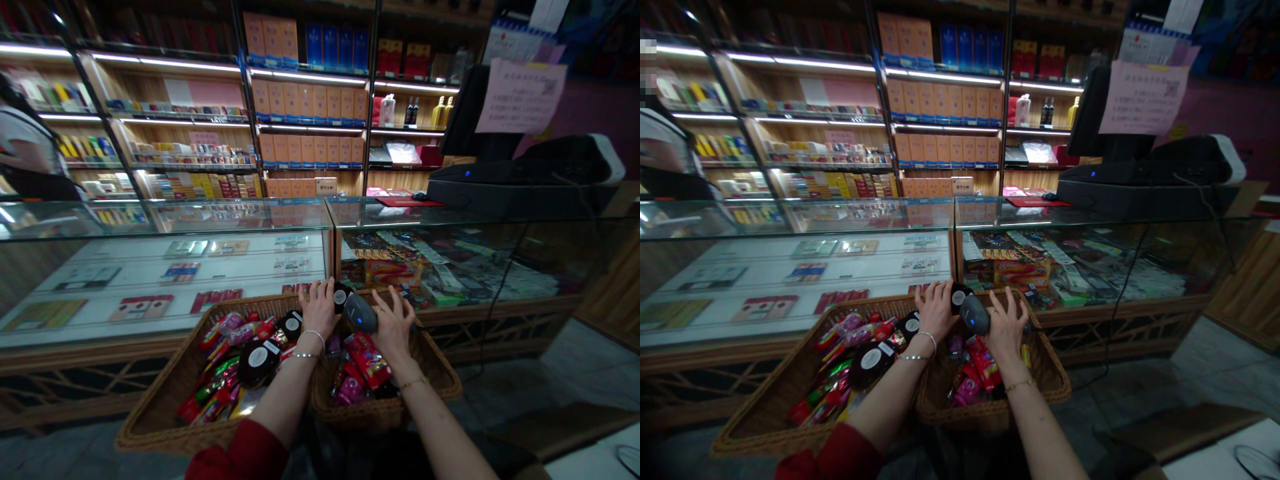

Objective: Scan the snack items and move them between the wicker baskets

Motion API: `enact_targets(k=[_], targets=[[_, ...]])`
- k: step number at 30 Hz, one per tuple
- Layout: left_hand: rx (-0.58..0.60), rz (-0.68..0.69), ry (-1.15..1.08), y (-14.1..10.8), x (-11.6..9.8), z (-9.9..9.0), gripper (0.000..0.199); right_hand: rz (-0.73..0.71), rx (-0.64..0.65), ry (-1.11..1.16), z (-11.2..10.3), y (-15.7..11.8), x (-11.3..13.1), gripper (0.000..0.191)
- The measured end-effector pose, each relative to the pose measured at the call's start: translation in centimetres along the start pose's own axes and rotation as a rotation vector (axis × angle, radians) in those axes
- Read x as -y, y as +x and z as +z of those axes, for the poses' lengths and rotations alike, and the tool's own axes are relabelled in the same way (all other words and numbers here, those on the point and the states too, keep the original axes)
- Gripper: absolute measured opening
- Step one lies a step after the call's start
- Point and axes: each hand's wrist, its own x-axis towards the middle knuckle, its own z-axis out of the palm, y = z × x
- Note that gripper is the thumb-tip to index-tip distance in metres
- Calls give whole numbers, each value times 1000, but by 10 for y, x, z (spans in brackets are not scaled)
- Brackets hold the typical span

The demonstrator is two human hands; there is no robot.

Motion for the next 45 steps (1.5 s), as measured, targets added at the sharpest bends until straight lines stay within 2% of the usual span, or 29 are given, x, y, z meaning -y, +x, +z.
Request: enact_targets(k=[10, 23, 33, 45], targets=[[16, -5, -1, 0, 0, 0, 88, -4, 6, -12, 6, -2, -5, 21], [-123, 29, -20, -2, 2, 6, 89, -50, -70, 7, 9, -3, -6, 21], [-121, 27, -43, -1, 1, 8, 85, -36, -82, 15, 7, -2, -2, 18], [-129, 18, -40, -2, 2, 8, 91, -40, -108, -2, 9, -3, -4, 21]])
